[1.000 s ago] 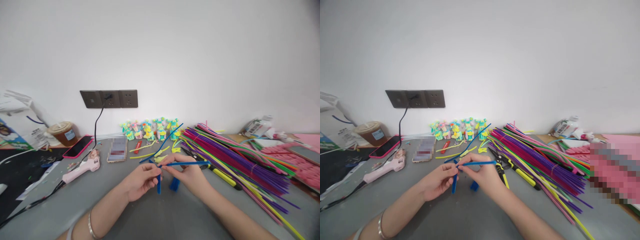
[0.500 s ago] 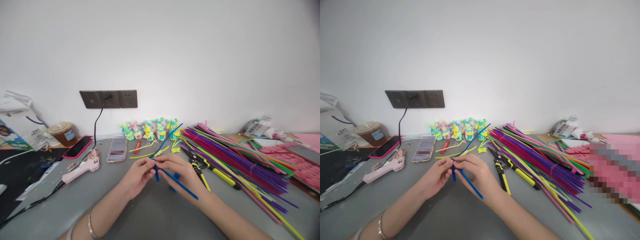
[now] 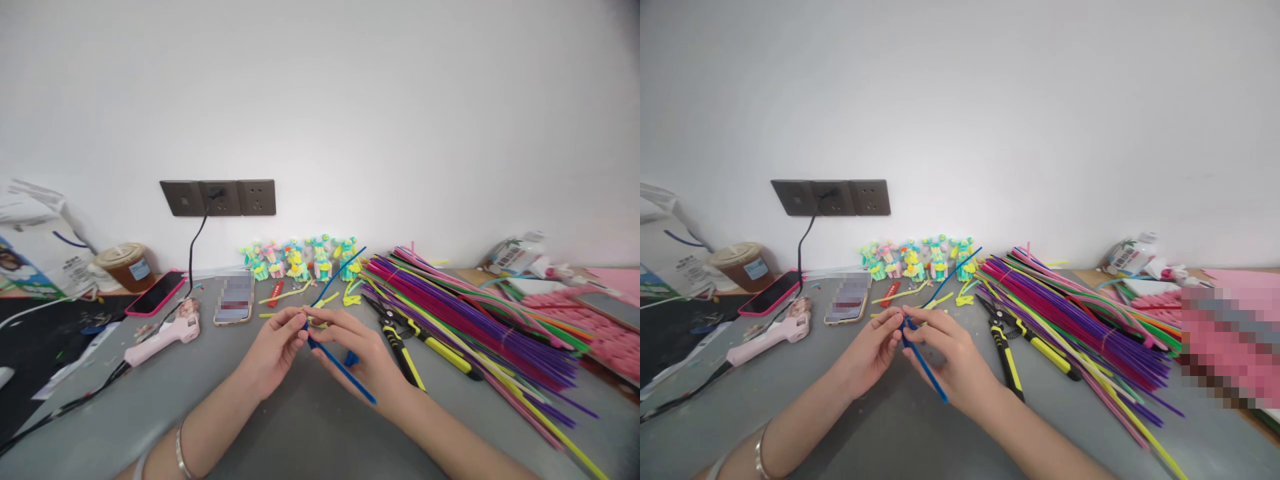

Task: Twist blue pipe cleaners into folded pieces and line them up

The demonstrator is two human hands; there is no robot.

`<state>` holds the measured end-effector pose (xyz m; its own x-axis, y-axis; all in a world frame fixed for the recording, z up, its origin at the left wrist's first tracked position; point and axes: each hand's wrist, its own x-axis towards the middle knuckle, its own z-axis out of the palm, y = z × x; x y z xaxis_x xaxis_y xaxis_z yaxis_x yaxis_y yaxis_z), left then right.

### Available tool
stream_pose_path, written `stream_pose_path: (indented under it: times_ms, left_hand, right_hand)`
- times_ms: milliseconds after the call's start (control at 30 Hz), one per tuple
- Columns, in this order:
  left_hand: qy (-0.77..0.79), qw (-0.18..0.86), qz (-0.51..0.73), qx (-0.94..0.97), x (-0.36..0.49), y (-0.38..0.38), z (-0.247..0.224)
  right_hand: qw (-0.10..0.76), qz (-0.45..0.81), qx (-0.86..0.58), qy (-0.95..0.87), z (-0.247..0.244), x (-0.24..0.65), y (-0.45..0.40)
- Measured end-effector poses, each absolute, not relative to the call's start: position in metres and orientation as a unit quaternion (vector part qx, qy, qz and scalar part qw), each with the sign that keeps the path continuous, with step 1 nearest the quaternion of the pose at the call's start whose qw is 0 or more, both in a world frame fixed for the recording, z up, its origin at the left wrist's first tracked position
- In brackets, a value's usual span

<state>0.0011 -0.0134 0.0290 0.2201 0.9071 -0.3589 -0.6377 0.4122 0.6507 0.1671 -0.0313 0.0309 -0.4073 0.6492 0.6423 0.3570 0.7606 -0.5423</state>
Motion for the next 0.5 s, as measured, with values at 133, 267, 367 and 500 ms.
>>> stream_pose_path:
  times_ms: [133, 267, 367, 500]
  left_hand:
    - [0.362, 0.758, 0.515, 0.168, 0.0003, -0.0117, 0.0299]
    - [0.353, 0.761, 0.519, 0.163, -0.0003, -0.0115, 0.0298]
    - [0.359, 0.767, 0.507, 0.161, -0.0011, -0.0123, 0.0306]
    - [0.334, 0.797, 0.449, 0.226, -0.0055, -0.0127, 0.0326]
  right_hand:
    - [0.444, 0.172, -0.285, -0.832, 0.0309, 0.1665, -0.0301]
    - [0.455, 0.167, -0.277, -0.83, 0.0298, 0.1663, -0.0278]
    - [0.475, 0.171, -0.288, -0.814, 0.0306, 0.1684, -0.027]
    - [0.506, 0.248, -0.295, -0.772, 0.0366, 0.1752, -0.0229]
